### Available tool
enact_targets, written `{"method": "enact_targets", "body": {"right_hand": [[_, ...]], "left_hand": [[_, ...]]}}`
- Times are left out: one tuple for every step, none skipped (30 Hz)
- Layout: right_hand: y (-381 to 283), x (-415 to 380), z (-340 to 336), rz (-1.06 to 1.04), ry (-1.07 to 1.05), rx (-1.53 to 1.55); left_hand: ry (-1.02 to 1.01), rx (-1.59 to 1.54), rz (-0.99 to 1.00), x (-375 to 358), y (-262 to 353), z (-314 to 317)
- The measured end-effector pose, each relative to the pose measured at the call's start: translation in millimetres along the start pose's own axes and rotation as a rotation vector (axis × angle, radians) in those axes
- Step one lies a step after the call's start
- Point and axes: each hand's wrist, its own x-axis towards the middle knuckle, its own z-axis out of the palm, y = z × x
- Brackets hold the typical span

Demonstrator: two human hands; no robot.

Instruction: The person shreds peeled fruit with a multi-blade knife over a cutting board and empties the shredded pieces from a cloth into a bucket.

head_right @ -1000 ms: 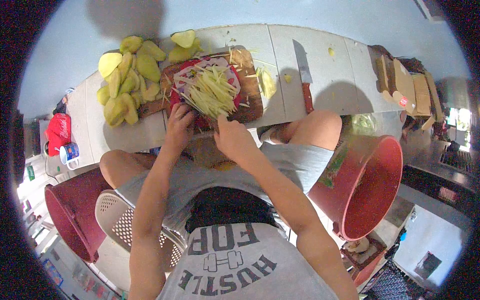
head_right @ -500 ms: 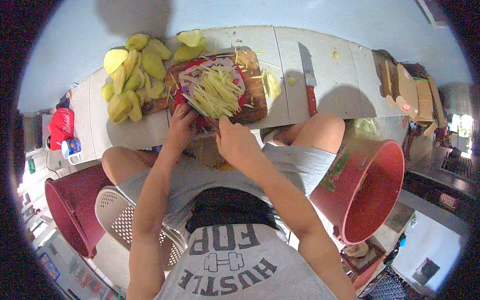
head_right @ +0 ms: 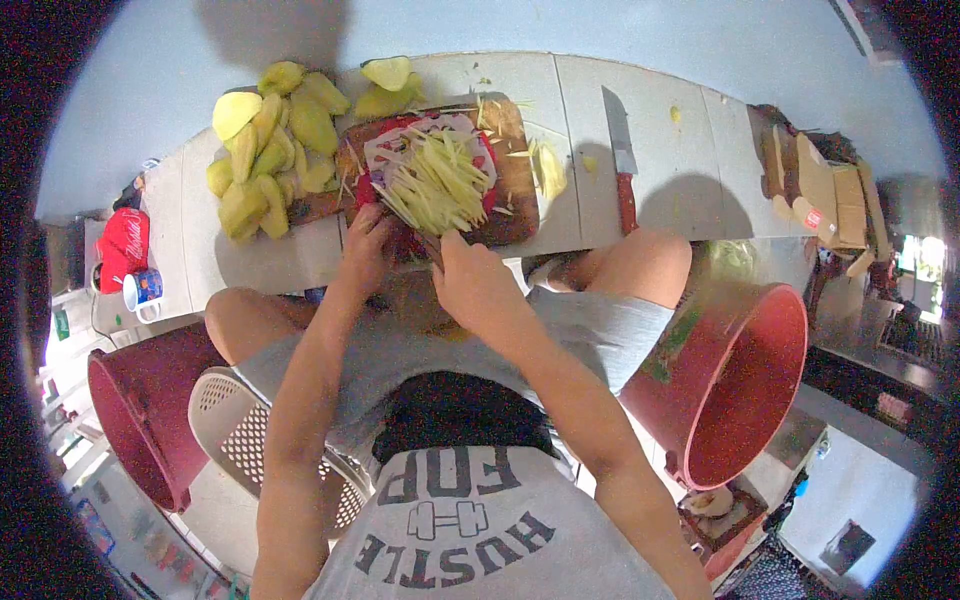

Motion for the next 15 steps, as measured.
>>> {"method": "enact_targets", "body": {"right_hand": [[3,4,2,-0.005,0.001,-0.002],[9,5,8,0.002,-0.013,0.033],[14,5,15,0.01,-0.026,0.068],[17,2,21,0.012,-0.023,0.069],[21,2,25,0.017,-0.027,0.061],[22,8,24,0.009,-0.031,0.053],[24,5,27,0.019,-0.037,0.061],[26,-1,30,-0.003,-0.013,0.062],[27,7,24,-0.057,0.034,0.047],[27,11,16,-0.066,0.045,0.04],[28,7,11,-0.045,0.061,0.111],[29,4,6,-0.027,0.077,0.181],[32,5,5,-0.032,0.075,0.181],[35,5,3,-0.019,0.09,0.179],[35,5,0,-0.004,0.107,0.177]], "left_hand": [[0.022,-0.009,-0.031,4,-1,0],[0.021,-0.009,-0.036,4,-2,0],[0.023,-0.009,-0.019,3,-4,0],[0.025,-0.012,0.005,3,-6,1],[0.039,-0.007,0.013,7,-8,2],[0.046,0.033,-0.005,10,-11,1],[0.02,0.054,-0.033,1,-7,1],[-0.004,0.04,-0.038,-10,-1,2],[0.039,0.011,-0.098,-3,-1,2],[0.085,-0.018,-0.158,5,-2,2],[0.082,-0.019,-0.162,5,0,3],[0.097,-0.048,-0.173,7,1,4],[0.116,-0.075,-0.181,11,1,5],[0.118,-0.073,-0.182,14,1,6],[0.128,-0.052,-0.185,17,3,7]]}}
